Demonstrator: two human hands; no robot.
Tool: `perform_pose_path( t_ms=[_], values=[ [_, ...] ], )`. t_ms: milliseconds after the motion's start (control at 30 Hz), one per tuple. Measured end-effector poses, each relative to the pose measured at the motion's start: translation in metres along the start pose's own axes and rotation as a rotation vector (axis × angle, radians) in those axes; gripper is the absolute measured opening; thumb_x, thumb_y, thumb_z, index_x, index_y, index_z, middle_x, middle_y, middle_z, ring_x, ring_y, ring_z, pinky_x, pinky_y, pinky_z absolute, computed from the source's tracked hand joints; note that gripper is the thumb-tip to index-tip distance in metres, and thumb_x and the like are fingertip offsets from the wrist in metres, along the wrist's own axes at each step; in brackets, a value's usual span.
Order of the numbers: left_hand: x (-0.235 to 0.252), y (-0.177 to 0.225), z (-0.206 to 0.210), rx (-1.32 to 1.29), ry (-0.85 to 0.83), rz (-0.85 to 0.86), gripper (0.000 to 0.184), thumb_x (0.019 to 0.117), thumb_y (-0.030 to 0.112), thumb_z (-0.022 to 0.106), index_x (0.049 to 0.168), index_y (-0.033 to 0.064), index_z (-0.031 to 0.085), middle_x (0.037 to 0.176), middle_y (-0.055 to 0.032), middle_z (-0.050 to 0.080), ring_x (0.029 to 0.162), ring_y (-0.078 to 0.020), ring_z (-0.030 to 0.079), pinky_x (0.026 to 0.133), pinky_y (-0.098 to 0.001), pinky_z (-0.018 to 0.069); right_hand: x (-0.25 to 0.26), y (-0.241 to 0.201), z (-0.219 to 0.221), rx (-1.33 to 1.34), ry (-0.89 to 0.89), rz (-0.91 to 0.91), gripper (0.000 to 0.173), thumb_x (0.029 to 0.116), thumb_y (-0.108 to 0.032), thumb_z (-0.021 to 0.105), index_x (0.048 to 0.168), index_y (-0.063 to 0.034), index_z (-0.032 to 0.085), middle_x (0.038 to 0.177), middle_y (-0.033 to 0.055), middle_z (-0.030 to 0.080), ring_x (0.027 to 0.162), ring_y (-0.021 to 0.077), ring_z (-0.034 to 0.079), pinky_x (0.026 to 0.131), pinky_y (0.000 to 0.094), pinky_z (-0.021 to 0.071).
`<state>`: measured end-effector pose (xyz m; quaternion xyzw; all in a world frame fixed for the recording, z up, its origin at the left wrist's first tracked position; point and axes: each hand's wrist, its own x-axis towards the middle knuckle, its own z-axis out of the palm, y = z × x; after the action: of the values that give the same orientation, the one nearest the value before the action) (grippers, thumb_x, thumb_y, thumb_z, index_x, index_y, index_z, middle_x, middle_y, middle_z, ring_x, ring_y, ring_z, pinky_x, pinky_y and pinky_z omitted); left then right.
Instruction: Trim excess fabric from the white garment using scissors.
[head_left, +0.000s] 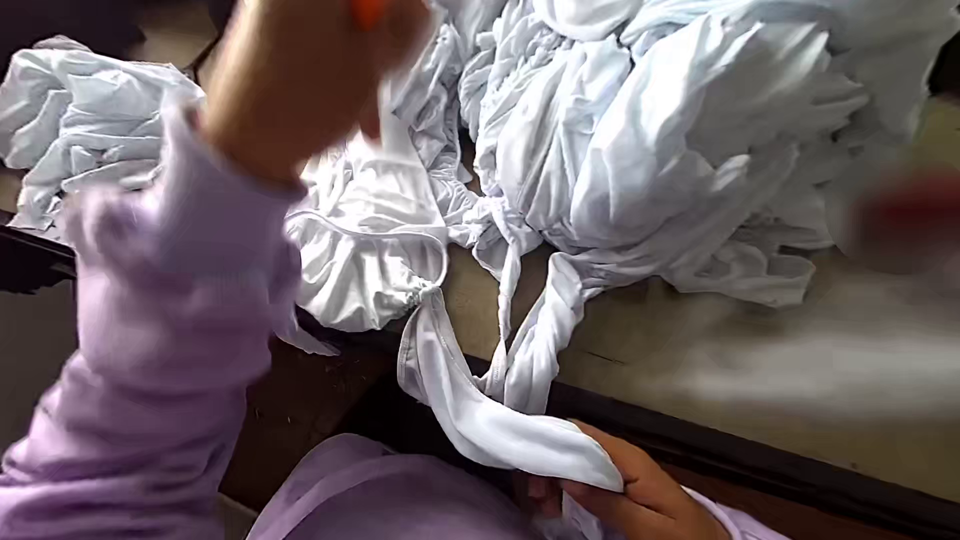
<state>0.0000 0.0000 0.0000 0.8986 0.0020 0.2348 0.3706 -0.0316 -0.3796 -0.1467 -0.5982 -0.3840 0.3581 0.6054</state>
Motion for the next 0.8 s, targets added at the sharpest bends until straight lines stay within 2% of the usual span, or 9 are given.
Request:
perform_pose_path(
  t_ms=[100,167,267,433,533,600,633,733,800],
  values=[
    [-0.086,0.032,0.071,-0.382,-0.509,0.302,0.040,0.0914,0.015,0.071,0.127,-0.0028,0.067,0.093,-0.0033,0.072,0.072,-0.0011,0.063,0.064,-0.0203,0.0552,0.031,-0.015,0.001,-0.167,-0.012,-0.179,0.027,0.1068,-0.030,0.054,0.123,-0.0096,0.060,0.096,-0.0014,0.071,0.083,-0.0004,0.068,0.073,0.0185,0.0595],
    [-0.116,0.033,0.093,-0.431,-0.666,0.318,0.038,0.0943,0.018,0.071,0.127,-0.0012,0.067,0.087,-0.0031,0.072,0.075,-0.0053,0.066,0.066,-0.0249,0.0559,0.044,-0.029,0.001,-0.152,0.036,-0.209,0.020,0.1048,-0.025,0.058,0.121,-0.0140,0.062,0.096,-0.0039,0.071,0.082,-0.0004,0.069,0.072,0.0175,0.0603],
    [-0.111,0.014,0.071,-0.393,-0.505,0.307,0.016,0.0932,0.005,0.064,0.107,0.0005,0.071,0.082,-0.0009,0.069,0.072,-0.0019,0.063,0.064,-0.0199,0.0539,0.051,-0.037,-0.014,-0.181,0.100,-0.200,0.025,0.0999,-0.028,0.067,0.123,-0.0202,0.065,0.097,-0.0082,0.073,0.083,0.0001,0.070,0.073,0.0163,0.0601],
    [-0.078,-0.019,0.016,-0.009,-0.142,0.250,0.017,0.0985,0.015,0.060,0.101,0.0021,0.071,0.081,0.0037,0.064,0.071,0.0078,0.054,0.065,-0.0100,0.0462,0.056,-0.022,-0.033,-0.333,0.324,-0.217,0.020,0.0941,-0.033,0.072,0.112,-0.0243,0.073,0.094,-0.0135,0.073,0.081,-0.0023,0.069,0.075,0.0149,0.0588],
    [-0.066,-0.040,0.023,0.277,-0.062,0.135,0.015,0.0967,0.019,0.063,0.097,0.0072,0.072,0.079,-0.0031,0.066,0.068,-0.0109,0.060,0.063,-0.0327,0.0491,0.069,-0.004,-0.030,-0.315,0.449,-0.211,0.024,0.0936,-0.025,0.072,0.117,-0.0230,0.067,0.097,-0.0149,0.071,0.086,-0.0021,0.067,0.079,0.0163,0.0582],
    [-0.069,-0.046,0.037,0.414,-0.059,0.038,0.021,0.0956,0.014,0.064,0.112,0.0047,0.072,0.098,-0.0165,0.066,0.081,-0.0327,0.067,0.067,-0.0544,0.0545,0.076,0.003,-0.023,-0.213,0.505,-0.164,0.031,0.0959,-0.012,0.065,0.125,-0.0201,0.057,0.100,-0.0141,0.069,0.088,-0.0021,0.067,0.079,0.0164,0.0583],
    [-0.072,-0.045,0.044,0.427,-0.041,0.036,0.027,0.0956,0.013,0.064,0.120,0.0054,0.070,0.107,-0.0182,0.065,0.085,-0.0345,0.069,0.068,-0.0552,0.0561,0.079,0.005,-0.020,-0.135,0.533,-0.139,0.033,0.0967,-0.009,0.062,0.127,-0.0206,0.054,0.102,-0.0128,0.068,0.088,-0.0012,0.067,0.077,0.0175,0.0592],
    [-0.091,-0.022,0.058,0.224,0.017,0.198,0.025,0.0923,0.008,0.060,0.114,0.0026,0.071,0.104,-0.0126,0.067,0.083,-0.0207,0.066,0.067,-0.0384,0.0559,0.081,0.006,-0.017,-0.055,0.595,-0.119,0.039,0.0939,-0.002,0.061,0.128,-0.0200,0.053,0.110,-0.0105,0.066,0.093,0.0009,0.067,0.080,0.0197,0.0602],
    [-0.107,-0.006,0.067,0.055,-0.100,0.277,0.020,0.0905,0.009,0.060,0.105,0.0033,0.073,0.095,-0.0062,0.067,0.079,-0.0129,0.064,0.065,-0.0311,0.0546,0.079,0.009,-0.020,-0.382,0.675,-0.142,0.037,0.0921,-0.005,0.064,0.128,-0.0086,0.053,0.117,-0.0049,0.061,0.093,-0.0004,0.066,0.079,0.0170,0.0598]
  ],
)
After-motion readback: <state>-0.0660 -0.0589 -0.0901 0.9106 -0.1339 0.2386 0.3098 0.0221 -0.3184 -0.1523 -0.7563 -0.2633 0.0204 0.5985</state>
